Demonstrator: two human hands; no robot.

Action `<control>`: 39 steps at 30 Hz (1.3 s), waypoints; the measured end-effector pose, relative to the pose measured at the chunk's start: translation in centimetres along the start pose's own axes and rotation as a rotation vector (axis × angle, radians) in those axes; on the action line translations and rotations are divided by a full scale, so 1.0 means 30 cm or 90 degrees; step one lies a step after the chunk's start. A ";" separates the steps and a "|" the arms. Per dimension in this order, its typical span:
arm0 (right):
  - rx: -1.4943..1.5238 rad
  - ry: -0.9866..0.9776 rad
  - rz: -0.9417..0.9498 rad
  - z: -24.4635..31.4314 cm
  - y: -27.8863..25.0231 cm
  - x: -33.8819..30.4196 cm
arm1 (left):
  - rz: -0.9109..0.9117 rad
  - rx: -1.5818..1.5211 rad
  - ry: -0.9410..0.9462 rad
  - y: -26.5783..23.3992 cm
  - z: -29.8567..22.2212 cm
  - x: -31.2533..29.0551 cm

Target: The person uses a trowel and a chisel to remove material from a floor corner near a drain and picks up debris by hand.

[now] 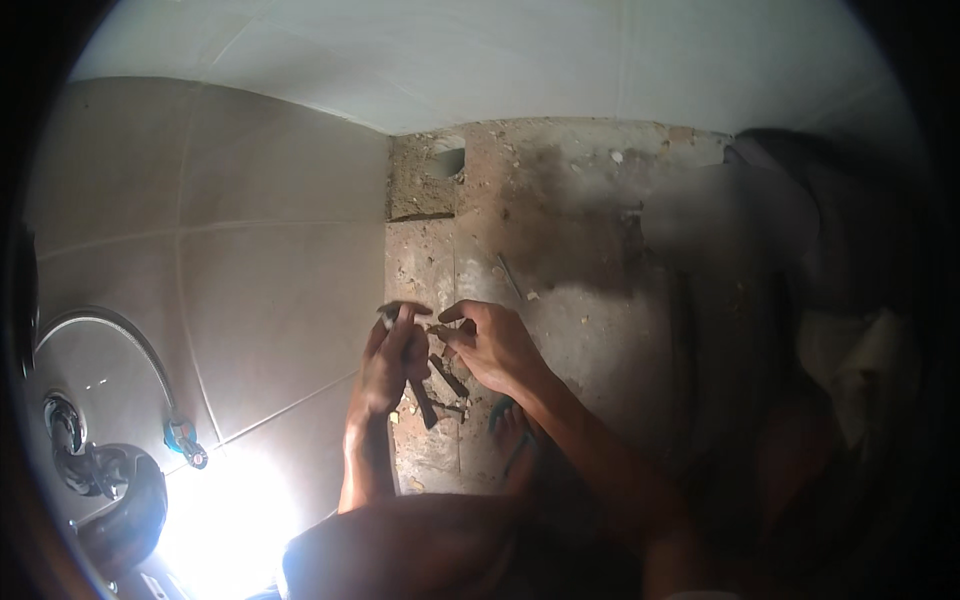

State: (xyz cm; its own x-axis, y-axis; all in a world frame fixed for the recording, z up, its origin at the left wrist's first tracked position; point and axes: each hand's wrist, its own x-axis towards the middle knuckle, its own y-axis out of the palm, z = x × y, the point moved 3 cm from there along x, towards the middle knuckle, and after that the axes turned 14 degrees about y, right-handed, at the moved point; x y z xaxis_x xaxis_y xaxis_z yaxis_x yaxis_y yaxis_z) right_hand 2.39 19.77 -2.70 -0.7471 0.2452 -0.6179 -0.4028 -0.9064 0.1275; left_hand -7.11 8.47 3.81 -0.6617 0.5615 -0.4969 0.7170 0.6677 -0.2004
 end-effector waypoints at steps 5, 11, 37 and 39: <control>0.477 0.008 0.141 -0.071 0.041 -0.031 | -0.014 -0.093 0.158 0.117 0.027 0.122; 0.034 0.048 -0.308 -0.025 -0.163 -0.136 | -0.018 0.367 0.594 0.021 0.048 0.548; -0.021 0.162 -0.259 -0.171 -0.202 -0.186 | -0.187 0.840 0.245 -0.028 0.174 0.916; -0.001 0.158 -0.245 -0.132 -0.200 -0.197 | -0.115 0.812 0.220 -0.042 0.202 0.878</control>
State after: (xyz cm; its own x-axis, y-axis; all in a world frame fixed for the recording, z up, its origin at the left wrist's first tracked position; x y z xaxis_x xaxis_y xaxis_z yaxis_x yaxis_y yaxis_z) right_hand 11.31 22.40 -2.88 -0.3937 0.4750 -0.7870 -0.6257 -0.7657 -0.1491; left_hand -24.14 19.47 -14.14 -0.6532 0.7355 -0.1797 0.1913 -0.0693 -0.9791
